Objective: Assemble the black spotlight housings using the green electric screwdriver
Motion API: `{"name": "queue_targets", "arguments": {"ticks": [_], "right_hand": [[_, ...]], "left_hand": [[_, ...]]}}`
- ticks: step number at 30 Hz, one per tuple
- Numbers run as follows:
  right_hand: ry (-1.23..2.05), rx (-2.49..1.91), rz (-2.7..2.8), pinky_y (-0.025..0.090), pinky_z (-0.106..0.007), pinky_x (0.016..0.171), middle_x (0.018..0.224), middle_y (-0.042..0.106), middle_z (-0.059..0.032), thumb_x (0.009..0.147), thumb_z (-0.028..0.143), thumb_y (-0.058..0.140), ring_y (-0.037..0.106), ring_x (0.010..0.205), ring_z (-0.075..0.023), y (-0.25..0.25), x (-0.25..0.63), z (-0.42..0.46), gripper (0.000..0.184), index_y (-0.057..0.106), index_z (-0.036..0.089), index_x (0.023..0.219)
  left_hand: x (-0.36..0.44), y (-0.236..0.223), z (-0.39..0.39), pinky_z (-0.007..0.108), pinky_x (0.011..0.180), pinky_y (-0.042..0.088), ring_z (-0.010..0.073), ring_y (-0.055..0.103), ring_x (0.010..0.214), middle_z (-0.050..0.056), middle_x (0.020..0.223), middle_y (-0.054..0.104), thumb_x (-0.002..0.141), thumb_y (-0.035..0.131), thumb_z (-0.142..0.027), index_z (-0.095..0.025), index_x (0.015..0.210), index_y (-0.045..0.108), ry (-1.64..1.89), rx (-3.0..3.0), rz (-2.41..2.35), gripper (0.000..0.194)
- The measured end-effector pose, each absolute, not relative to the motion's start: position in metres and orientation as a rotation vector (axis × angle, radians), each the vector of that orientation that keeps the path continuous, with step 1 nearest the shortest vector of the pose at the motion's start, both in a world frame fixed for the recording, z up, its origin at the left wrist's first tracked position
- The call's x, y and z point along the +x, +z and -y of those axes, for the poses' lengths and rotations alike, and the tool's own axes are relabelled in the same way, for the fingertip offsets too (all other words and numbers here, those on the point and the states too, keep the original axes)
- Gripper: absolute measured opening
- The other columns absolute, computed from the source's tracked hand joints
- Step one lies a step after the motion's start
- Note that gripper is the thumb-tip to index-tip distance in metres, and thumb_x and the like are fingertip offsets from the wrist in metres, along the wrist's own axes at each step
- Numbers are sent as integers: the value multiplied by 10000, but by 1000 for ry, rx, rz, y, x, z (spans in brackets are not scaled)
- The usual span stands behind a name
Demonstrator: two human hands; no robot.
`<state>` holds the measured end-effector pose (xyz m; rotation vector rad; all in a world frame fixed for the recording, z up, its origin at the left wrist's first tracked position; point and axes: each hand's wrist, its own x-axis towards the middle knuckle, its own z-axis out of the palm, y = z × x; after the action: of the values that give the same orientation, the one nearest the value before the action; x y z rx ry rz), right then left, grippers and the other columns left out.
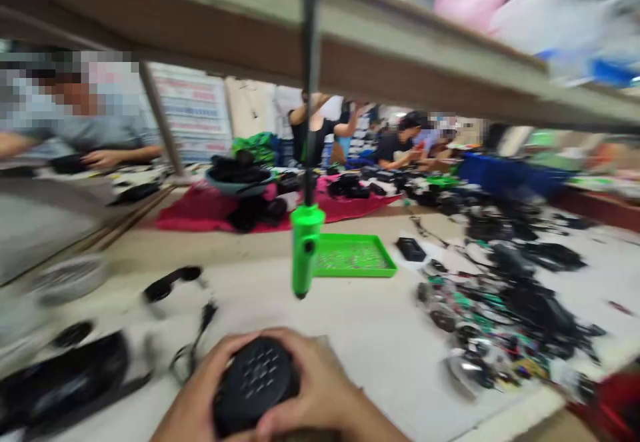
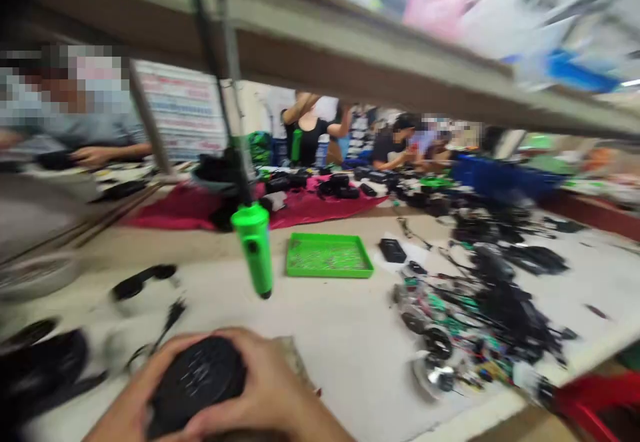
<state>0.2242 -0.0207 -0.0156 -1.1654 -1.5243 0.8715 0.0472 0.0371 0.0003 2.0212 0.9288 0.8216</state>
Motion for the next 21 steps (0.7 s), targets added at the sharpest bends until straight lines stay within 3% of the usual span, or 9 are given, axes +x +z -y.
{"name": "queue_targets", "arguments": {"ticks": [3, 7, 21], "right_hand": [[866, -1118, 1538, 467, -359, 951, 1180, 654, -86, 552, 697, 735, 621, 1071, -264, -15, 227, 21, 842, 561, 223, 1226], [932, -1072, 1558, 464, -374, 942, 1192, 635, -90, 604, 687, 712, 614, 1070, -275, -23, 231, 19, 786, 549, 252, 1238], [836, -1149, 1585, 469, -375, 950, 1208, 645, -68, 602, 734, 676, 608, 1110, -292, -33, 230, 24, 793, 541, 301, 1252]], "left_hand": [[43, -2, -40, 383, 898, 512, 268, 622, 1037, 43, 1134, 637, 557, 802, -413, -282, 1174, 487, 710, 2140, -685, 705], [42, -1, -44, 375, 883, 491, 253, 604, 1013, 52, 1116, 604, 525, 832, -425, -251, 1195, 461, 699, 2123, -638, 786], [38, -8, -40, 396, 940, 453, 271, 583, 1066, 72, 1167, 607, 544, 818, -403, -229, 1210, 480, 795, 2044, -613, 767]]}}
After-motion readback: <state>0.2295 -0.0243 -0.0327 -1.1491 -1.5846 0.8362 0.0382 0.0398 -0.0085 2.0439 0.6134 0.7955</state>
